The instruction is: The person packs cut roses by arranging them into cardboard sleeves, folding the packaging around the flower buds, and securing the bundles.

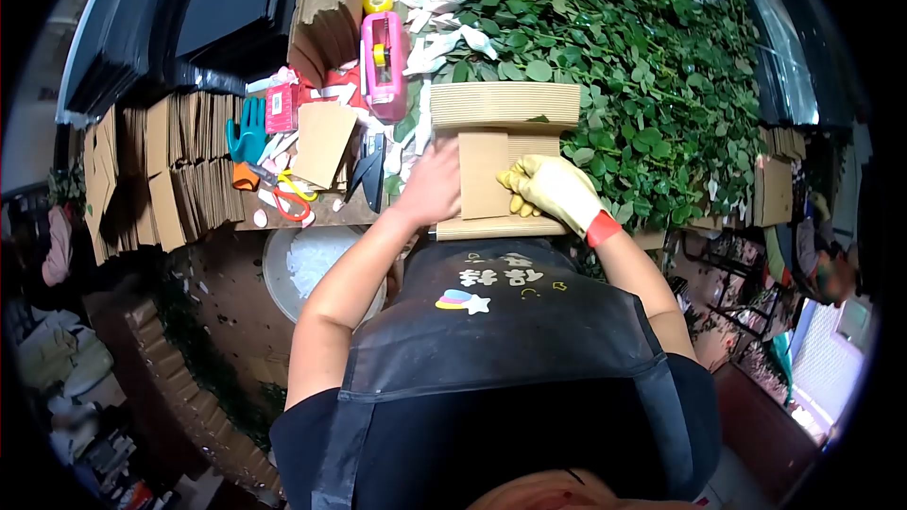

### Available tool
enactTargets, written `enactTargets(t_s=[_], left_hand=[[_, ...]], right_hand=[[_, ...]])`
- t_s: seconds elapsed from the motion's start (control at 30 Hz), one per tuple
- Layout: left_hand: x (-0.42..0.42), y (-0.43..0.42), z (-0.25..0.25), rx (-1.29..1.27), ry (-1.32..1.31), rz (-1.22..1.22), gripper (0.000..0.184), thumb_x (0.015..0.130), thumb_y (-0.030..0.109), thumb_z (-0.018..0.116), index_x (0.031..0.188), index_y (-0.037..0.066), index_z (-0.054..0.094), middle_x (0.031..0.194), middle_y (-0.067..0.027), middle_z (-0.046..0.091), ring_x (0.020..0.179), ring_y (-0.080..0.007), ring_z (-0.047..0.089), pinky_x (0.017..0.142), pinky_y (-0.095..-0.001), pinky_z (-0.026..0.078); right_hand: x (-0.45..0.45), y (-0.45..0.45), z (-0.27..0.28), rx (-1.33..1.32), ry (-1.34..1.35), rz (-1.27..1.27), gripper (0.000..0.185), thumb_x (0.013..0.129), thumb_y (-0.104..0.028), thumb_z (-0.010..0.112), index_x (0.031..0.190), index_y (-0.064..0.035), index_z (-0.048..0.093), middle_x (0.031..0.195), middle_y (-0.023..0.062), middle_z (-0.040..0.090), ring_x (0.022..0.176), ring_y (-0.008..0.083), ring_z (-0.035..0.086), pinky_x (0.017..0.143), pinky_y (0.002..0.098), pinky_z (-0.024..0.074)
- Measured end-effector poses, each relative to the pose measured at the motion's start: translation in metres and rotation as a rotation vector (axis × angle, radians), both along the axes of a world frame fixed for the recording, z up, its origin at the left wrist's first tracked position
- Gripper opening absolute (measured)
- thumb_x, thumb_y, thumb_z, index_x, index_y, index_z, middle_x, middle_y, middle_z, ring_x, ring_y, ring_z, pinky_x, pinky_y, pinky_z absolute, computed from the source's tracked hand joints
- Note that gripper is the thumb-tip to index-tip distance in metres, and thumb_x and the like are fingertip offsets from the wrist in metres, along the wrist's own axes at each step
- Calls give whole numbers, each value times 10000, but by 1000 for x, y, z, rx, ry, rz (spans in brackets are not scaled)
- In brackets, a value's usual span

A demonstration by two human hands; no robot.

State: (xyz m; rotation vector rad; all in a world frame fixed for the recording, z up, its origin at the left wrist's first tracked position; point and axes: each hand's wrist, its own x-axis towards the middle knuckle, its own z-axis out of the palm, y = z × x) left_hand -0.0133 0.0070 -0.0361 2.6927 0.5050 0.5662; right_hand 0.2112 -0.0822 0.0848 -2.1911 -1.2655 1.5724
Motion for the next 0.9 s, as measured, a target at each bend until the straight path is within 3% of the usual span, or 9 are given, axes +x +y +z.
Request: enactTargets(t_s=[0.2, 0.37, 0.43, 0.5, 0.6, 0.67, 0.77, 0.83, 0.9], left_hand=[[-18, 0, 65, -4, -305, 123, 304, 759, -12, 727, 1047, 85, 744, 1045, -45, 768, 928, -234, 708, 886, -414, 504], [2, -15, 68, -180, 18, 59, 120, 845, 140, 803, 946, 82, 775, 1004, -73, 775, 940, -242, 725, 990, -467, 529], [5, -19, 73, -170, 56, 68, 122, 856, 148, 796, 958, 82, 781, 993, -72, 777, 947, -230, 732, 1064, -485, 502], [5, -24, 71, -143, 39, 85, 122, 865, 163, 788, 956, 82, 780, 999, -60, 770, 946, -219, 715, 1101, -508, 468], [6, -24, 69, -108, 48, 87, 133, 867, 150, 788, 979, 79, 789, 1025, -68, 764, 1099, -267, 710, 1149, -508, 417], [8, -23, 70, -113, 60, 68, 128, 861, 131, 793, 978, 78, 790, 1031, -74, 761, 1170, -298, 694, 1139, -514, 438], [7, -22, 68, -131, 76, 71, 131, 859, 114, 795, 984, 76, 789, 1037, -76, 760, 1188, -302, 691, 1115, -522, 473], [6, -22, 69, -160, 80, 76, 139, 862, 110, 792, 994, 68, 786, 1043, -83, 758, 1192, -310, 690, 1115, -521, 475], [6, -22, 70, -178, 88, 80, 144, 865, 103, 787, 1002, 59, 782, 1053, -91, 757, 1197, -316, 688, 1114, -515, 479]], right_hand=[[-9, 5, 2, 131, -287, 253, 464, 1023, -471, 513, 1026, -67, 742, 850, 164, 759, 840, 359, 732, 830, 479, 558], [6, -4, -8, 351, -394, 496, 434, 1019, -466, 511, 969, -113, 758, 865, 159, 756, 822, 356, 729, 792, 491, 551], [27, 5, 53, 133, -49, 225, 449, 1014, -507, 521, 985, -120, 747, 811, 110, 747, 741, 271, 725, 735, 429, 557], [53, 11, 48, 319, -22, -175, 463, 1018, -554, 523, 1009, -135, 720, 786, 46, 729, 677, 181, 698, 672, 359, 539], [122, 41, -7, 790, -757, -172, 302, 1021, -314, 581, 1224, -119, 690, 1110, 128, 740, 1000, 322, 709, 894, 412, 553], [158, 69, -48, 497, -1151, 87, 351, 1004, -171, 549, 1329, -145, 680, 1379, 127, 648, 1327, 310, 574, 1142, 413, 426], [186, 80, -71, 249, -1122, 394, 335, 975, -181, 623, 1297, -131, 702, 1580, 106, 507, 1353, 318, 541, 1163, 390, 441], [201, 80, -45, 416, -821, 122, 224, 975, -133, 620, 1150, -136, 759, 1409, 92, 650, 1259, 288, 596, 1124, 415, 469], [188, 62, 7, 718, -898, -132, 149, 979, -97, 635, 1067, -104, 756, 1245, 65, 718, 1165, 269, 645, 1077, 408, 524]])
